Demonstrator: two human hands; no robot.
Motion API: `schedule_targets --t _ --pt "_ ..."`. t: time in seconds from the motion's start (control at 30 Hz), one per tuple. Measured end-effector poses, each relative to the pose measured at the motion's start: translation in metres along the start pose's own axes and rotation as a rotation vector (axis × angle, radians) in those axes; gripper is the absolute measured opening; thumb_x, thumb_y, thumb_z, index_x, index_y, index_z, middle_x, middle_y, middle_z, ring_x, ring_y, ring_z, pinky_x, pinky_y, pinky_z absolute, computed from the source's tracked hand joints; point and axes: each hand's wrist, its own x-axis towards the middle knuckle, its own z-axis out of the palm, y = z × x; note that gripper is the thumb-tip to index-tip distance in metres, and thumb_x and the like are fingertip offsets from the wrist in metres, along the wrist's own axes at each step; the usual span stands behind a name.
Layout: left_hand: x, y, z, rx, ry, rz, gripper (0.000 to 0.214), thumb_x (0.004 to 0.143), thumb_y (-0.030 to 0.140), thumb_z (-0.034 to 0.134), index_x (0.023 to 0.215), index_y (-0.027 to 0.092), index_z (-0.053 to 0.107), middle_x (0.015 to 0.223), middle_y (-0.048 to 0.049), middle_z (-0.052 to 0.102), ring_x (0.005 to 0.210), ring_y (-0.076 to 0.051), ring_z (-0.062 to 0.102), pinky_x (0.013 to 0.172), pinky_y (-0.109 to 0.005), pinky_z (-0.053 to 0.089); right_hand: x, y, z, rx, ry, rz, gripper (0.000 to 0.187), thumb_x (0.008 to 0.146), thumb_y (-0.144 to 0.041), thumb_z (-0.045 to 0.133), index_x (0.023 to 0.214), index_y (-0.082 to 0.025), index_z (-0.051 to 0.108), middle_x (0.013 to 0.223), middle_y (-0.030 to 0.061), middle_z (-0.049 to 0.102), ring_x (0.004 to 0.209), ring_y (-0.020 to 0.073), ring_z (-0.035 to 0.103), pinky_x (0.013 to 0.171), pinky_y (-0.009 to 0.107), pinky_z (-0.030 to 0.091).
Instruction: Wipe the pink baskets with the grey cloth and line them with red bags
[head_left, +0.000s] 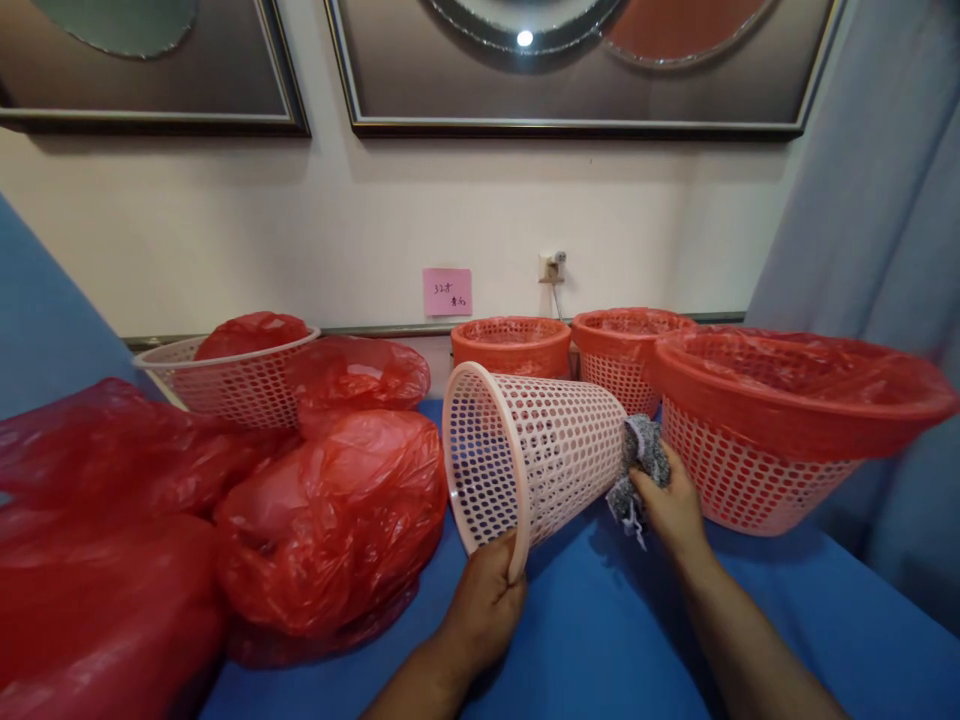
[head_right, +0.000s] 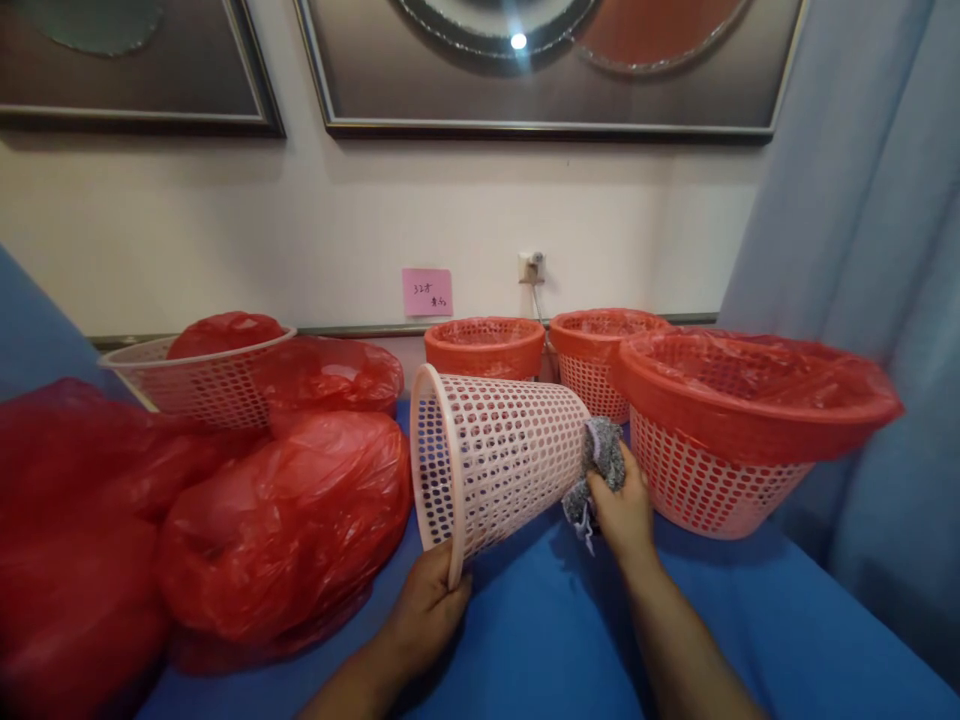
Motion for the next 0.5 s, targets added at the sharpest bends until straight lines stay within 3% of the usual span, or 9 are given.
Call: schedule_targets --t 0.07,0.1,0.2,0.3,0.4,0.5 --pt "0.002 -0.001 0.001 0.019 -0.030 -0.013 0.081 0.066 -0.003 0.042 0.139 0.021 0.065 0.141 -0.0036 0.068 0.134 -0.027 0.059 0.119 -0.046 0.042 -0.002 -0.002 0.001 0.002 -0.008 0.040 0.069 0.080 -0.044 0.067 0.142 -0.017 0.055 0.128 0.0145 0.064 0.121 0.0338 0.062 0.111 0.058 0.045" --pt "0.003 -0.001 0.002 0.028 -0.031 -0.020 0.083 0.065 -0.004 0.042 0.141 0.022 0.064 0.143 -0.0032 0.066 0.134 -0.027 0.059 0.119 -0.045 0.042 -0.009 -0.008 0.002 -0.009 -0.010 -0.006 0.068 0.080 -0.043 0.067 0.142 -0.018 0.055 0.131 0.0151 0.062 0.125 0.0340 0.060 0.112 0.058 0.044" --pt "0.005 -0.001 0.003 0.033 -0.022 -0.030 0.082 0.068 -0.005 0.042 0.142 0.024 0.062 0.143 -0.0033 0.066 0.132 -0.026 0.060 0.118 -0.045 0.043 -0.044 -0.036 0.003 -0.003 -0.141 -0.358 0.061 0.084 -0.028 0.063 0.145 -0.024 0.052 0.145 0.0142 0.051 0.136 0.0321 0.053 0.115 0.055 0.042" --pt "0.004 0.000 0.004 -0.005 -0.010 -0.042 0.061 0.080 0.000 0.051 0.135 0.021 0.068 0.133 -0.0074 0.073 0.122 -0.028 0.067 0.110 -0.043 0.050 -0.075 -0.064 -0.002 0.071 -0.366 -0.703 0.069 0.082 -0.013 0.058 0.148 -0.027 0.047 0.156 0.0131 0.038 0.140 0.0306 0.050 0.112 0.051 0.048" --pt "0.001 0.000 0.003 -0.092 0.058 -0.066 0.047 0.084 0.015 0.067 0.131 0.017 0.069 0.123 -0.0103 0.076 0.109 -0.029 0.070 0.097 -0.038 0.057 -0.085 -0.078 -0.007 0.100 -0.452 -0.892 0.074 0.077 -0.008 0.057 0.149 -0.025 0.047 0.158 0.0141 0.033 0.139 0.0313 0.051 0.108 0.048 0.053" --pt "-0.002 0.002 0.000 -0.185 0.186 -0.049 0.048 0.084 0.030 0.074 0.129 0.016 0.069 0.115 -0.0098 0.078 0.101 -0.027 0.071 0.091 -0.034 0.058 -0.084 -0.081 -0.007 0.079 -0.501 -0.969 0.075 0.074 -0.005 0.055 0.146 -0.023 0.051 0.154 0.0141 0.039 0.134 0.0295 0.055 0.104 0.045 0.056"
